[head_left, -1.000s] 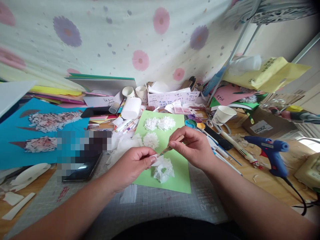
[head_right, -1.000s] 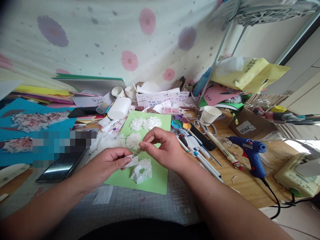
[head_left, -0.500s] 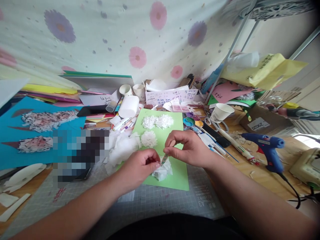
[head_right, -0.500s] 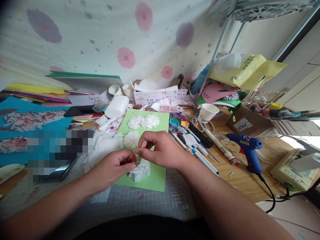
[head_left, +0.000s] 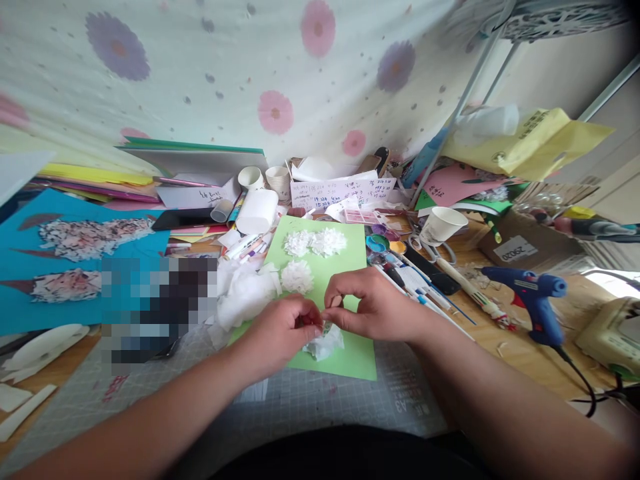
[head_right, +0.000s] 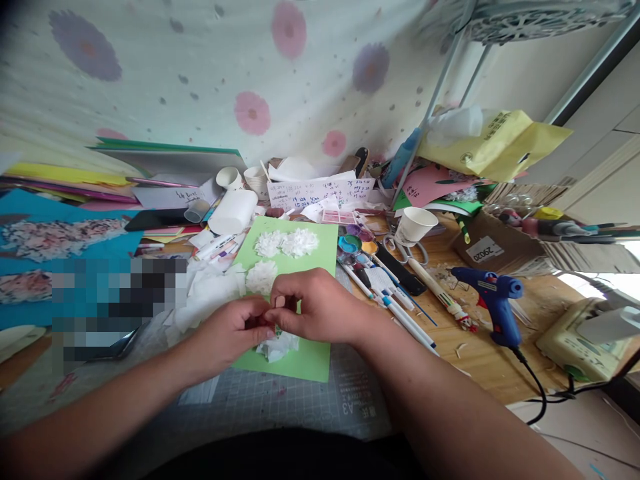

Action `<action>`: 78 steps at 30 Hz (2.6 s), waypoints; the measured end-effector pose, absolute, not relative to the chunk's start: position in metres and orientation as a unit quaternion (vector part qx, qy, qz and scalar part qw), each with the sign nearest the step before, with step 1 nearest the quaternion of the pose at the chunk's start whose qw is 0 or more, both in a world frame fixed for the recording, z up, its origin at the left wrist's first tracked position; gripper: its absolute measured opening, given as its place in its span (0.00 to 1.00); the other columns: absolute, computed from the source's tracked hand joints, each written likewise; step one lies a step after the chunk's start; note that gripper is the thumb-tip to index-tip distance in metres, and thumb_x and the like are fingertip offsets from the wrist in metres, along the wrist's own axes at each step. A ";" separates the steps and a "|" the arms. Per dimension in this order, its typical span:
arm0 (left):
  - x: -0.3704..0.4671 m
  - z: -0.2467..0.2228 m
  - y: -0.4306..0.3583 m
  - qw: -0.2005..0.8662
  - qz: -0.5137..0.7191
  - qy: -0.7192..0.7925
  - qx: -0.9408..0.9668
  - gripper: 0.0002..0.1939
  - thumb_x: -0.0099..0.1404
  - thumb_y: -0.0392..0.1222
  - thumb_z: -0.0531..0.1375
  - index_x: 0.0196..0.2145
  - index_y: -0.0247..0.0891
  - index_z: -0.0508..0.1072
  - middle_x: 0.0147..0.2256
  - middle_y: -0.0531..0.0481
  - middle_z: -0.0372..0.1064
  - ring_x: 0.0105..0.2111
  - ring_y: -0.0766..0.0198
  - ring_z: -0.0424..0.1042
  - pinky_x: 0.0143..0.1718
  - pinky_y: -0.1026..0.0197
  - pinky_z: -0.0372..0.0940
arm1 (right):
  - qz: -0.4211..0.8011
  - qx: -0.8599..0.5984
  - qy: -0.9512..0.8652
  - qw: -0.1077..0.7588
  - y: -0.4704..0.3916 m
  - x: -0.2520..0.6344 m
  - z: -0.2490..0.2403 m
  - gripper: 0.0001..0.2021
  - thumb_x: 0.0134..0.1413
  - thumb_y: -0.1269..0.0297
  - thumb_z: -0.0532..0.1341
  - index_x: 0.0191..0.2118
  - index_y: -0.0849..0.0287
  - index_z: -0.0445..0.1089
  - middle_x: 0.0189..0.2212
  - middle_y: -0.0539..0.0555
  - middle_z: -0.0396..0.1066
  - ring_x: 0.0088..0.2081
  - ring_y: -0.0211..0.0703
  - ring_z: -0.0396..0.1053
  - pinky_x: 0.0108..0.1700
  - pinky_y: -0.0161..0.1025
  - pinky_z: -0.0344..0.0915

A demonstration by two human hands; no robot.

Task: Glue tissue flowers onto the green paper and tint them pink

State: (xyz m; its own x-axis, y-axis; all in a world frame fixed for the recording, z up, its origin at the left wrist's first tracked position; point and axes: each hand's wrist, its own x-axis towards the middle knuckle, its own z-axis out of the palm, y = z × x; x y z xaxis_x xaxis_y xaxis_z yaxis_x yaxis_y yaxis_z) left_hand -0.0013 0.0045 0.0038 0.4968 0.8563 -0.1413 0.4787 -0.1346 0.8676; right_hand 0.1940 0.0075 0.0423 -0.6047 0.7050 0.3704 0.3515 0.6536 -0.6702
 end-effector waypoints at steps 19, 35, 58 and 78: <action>-0.005 0.006 -0.006 0.320 0.193 0.405 0.835 0.06 0.57 0.34 0.57 0.24 0.38 0.71 0.29 0.52 0.64 0.27 0.67 0.64 0.28 0.65 0.57 | 0.274 -0.267 -0.896 0.224 0.010 0.201 0.044 0.05 0.52 0.71 0.62 0.26 0.61 0.70 0.25 0.51 0.73 0.26 0.36 0.69 0.30 0.31 0.61; -0.022 0.028 -0.009 0.194 0.103 0.279 0.935 0.12 0.62 0.34 0.53 0.33 0.41 0.77 0.26 0.51 0.67 0.27 0.65 0.67 0.28 0.64 0.56 | 0.302 -0.261 -0.885 0.240 0.014 0.206 0.042 0.07 0.53 0.67 0.62 0.26 0.62 0.69 0.22 0.51 0.70 0.24 0.34 0.66 0.29 0.31 0.61; -0.095 0.060 0.026 0.084 -0.012 0.485 0.870 0.08 0.54 0.42 0.59 0.31 0.41 0.63 0.35 0.52 0.63 0.34 0.59 0.64 0.30 0.62 0.54 | 0.321 -0.302 -0.850 0.289 0.012 0.208 0.048 0.08 0.53 0.68 0.61 0.24 0.61 0.66 0.20 0.51 0.70 0.22 0.33 0.65 0.25 0.30 0.60; -0.092 0.066 0.027 0.273 0.008 0.461 0.845 0.09 0.61 0.43 0.56 0.25 0.39 0.69 0.26 0.53 0.67 0.26 0.65 0.64 0.27 0.65 0.56 | 0.349 -0.301 -0.833 0.306 0.013 0.207 0.047 0.08 0.53 0.68 0.61 0.25 0.62 0.67 0.21 0.53 0.71 0.23 0.34 0.67 0.27 0.31 0.62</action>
